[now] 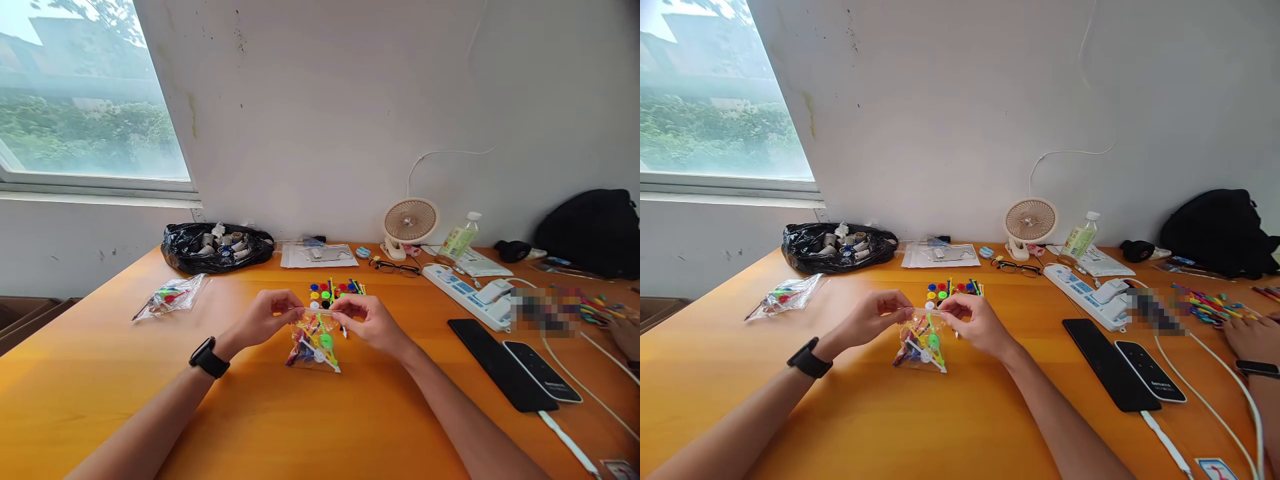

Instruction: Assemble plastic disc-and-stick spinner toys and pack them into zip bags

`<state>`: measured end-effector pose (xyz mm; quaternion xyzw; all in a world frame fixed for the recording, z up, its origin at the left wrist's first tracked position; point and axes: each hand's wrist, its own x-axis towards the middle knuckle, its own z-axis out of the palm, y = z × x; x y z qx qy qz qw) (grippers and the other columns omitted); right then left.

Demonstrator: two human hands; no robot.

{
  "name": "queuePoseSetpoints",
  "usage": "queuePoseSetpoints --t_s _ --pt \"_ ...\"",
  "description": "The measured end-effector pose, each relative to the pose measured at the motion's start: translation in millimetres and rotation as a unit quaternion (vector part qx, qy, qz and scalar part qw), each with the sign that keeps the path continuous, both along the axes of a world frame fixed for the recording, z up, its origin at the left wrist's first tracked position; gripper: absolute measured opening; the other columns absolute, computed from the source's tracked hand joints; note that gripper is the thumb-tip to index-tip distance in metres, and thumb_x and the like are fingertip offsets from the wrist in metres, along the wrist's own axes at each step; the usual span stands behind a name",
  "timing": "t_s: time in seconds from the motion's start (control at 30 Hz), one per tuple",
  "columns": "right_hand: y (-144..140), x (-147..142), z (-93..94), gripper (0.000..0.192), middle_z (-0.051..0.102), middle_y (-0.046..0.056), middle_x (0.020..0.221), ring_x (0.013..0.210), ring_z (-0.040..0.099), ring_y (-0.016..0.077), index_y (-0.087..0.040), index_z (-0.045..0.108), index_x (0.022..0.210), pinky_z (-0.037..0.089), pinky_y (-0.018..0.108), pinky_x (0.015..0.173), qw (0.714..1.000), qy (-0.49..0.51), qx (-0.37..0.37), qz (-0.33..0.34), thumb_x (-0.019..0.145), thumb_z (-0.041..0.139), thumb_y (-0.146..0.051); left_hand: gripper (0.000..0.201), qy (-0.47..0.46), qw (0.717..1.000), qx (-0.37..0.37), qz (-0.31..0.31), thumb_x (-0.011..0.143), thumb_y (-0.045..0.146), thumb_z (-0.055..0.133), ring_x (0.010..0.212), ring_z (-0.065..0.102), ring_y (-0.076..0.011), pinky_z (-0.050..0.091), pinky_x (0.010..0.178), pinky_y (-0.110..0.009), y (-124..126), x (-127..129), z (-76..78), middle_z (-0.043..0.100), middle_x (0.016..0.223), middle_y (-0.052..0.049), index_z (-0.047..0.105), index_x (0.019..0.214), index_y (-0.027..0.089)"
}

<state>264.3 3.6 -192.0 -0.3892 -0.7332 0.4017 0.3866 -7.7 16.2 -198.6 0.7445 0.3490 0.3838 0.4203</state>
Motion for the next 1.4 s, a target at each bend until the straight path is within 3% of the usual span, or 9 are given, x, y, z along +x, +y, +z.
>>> queuePoseSetpoints --t_s 0.23,0.43,0.6,0.77,0.93,1.13,1.23,1.3,1.4 --pt "6.8 -0.7 -6.8 0.009 0.071 0.005 0.085 0.081 0.066 0.0193 -0.021 0.079 0.086 0.055 0.031 0.075 0.995 0.067 0.075 -0.015 0.088 0.072 -0.028 0.025 -0.035 0.999 -0.001 0.023 0.091 0.034 0.074 0.085 0.075 -0.0197 0.060 0.081 -0.030 -0.1 1.5 -2.4 0.080 0.093 -0.010 0.075 0.106 0.014" --pt "3.2 -5.5 -12.2 0.011 0.069 0.005 0.086 0.084 0.065 0.0206 -0.022 0.074 0.081 0.053 0.032 0.077 0.990 0.062 0.120 -0.041 0.090 0.068 -0.024 0.010 0.068 0.985 0.128 0.089 0.093 0.022 0.064 0.074 0.068 -0.0153 0.053 0.070 -0.024 -4.3 4.3 -4.5 0.076 0.081 -0.004 0.071 0.088 0.017" --pt "0.7 -7.7 -12.0 0.020 0.069 0.005 0.092 0.083 0.064 0.0190 -0.021 0.072 0.100 0.051 0.029 0.074 0.998 0.024 0.040 -0.037 0.097 0.067 -0.040 0.011 0.117 0.967 0.214 0.075 0.097 0.019 0.058 0.076 0.063 -0.0137 0.050 0.072 -0.024 -10.0 4.1 -5.3 0.071 0.084 -0.002 0.064 0.088 0.019" --pt "1.7 -8.4 -11.9 0.034 0.064 0.001 0.074 0.066 0.051 0.0139 -0.017 0.074 0.083 0.038 0.027 0.059 0.998 -0.059 0.027 -0.023 0.095 0.069 -0.049 0.012 0.118 0.959 0.254 0.044 0.097 0.014 0.056 0.078 0.063 -0.0135 0.048 0.075 -0.024 -11.1 5.3 -7.1 0.070 0.086 -0.002 0.064 0.090 0.019" --pt "1.4 -7.9 -10.2 0.033 0.065 0.001 0.075 0.067 0.051 0.0141 -0.018 0.074 0.083 0.037 0.027 0.061 0.996 -0.069 0.050 -0.022 0.098 0.067 -0.047 0.012 0.073 0.979 0.186 0.046 0.090 0.012 0.061 0.077 0.067 -0.0146 0.051 0.074 -0.025 -13.6 7.3 -3.9 0.074 0.083 -0.003 0.070 0.085 0.017" --pt "-5.0 -8.7 -3.6 0.026 0.067 0.001 0.077 0.069 0.055 0.0146 -0.019 0.076 0.085 0.041 0.028 0.065 0.994 -0.063 0.094 0.006 0.098 0.068 -0.040 0.028 -0.006 0.999 -0.009 0.032 0.088 0.036 0.076 0.065 0.062 -0.0140 0.048 0.061 -0.024 -11.7 9.7 1.1 0.071 0.070 -0.004 0.070 0.074 0.013" --pt "-8.7 -9.1 0.2 0.024 0.067 0.001 0.076 0.069 0.055 0.0143 -0.019 0.076 0.083 0.042 0.027 0.066 0.992 -0.058 0.111 0.007 0.098 0.070 -0.037 0.032 -0.032 0.994 -0.097 -0.025 0.084 0.043 0.082 0.066 0.061 -0.0137 0.047 0.062 -0.024 -11.0 9.7 5.2 0.071 0.075 -0.003 0.074 0.091 0.013" --pt "-9.9 -9.5 0.9 0.023 0.067 0.001 0.076 0.069 0.055 0.0143 -0.020 0.076 0.083 0.042 0.027 0.066 0.992 -0.057 0.116 0.003 0.098 0.069 -0.036 0.036 -0.015 0.991 -0.120 -0.064 0.087 0.044 0.079 0.072 0.063 -0.0150 0.049 0.066 -0.025 -11.8 8.7 8.8 0.074 0.083 -0.005 0.075 0.105 0.013" --pt "-8.8 -10.3 -2.0 0.023 0.069 0.001 0.076 0.069 0.056 0.0143 -0.020 0.077 0.083 0.042 0.026 0.065 0.992 -0.060 0.109 -0.006 0.098 0.070 -0.036 0.036 0.045 0.991 -0.094 -0.083 0.094 0.048 0.071 0.072 0.059 -0.0145 0.046 0.066 -0.025 -13.2 6.2 13.3 0.072 0.082 -0.005 0.076 0.095 0.013"
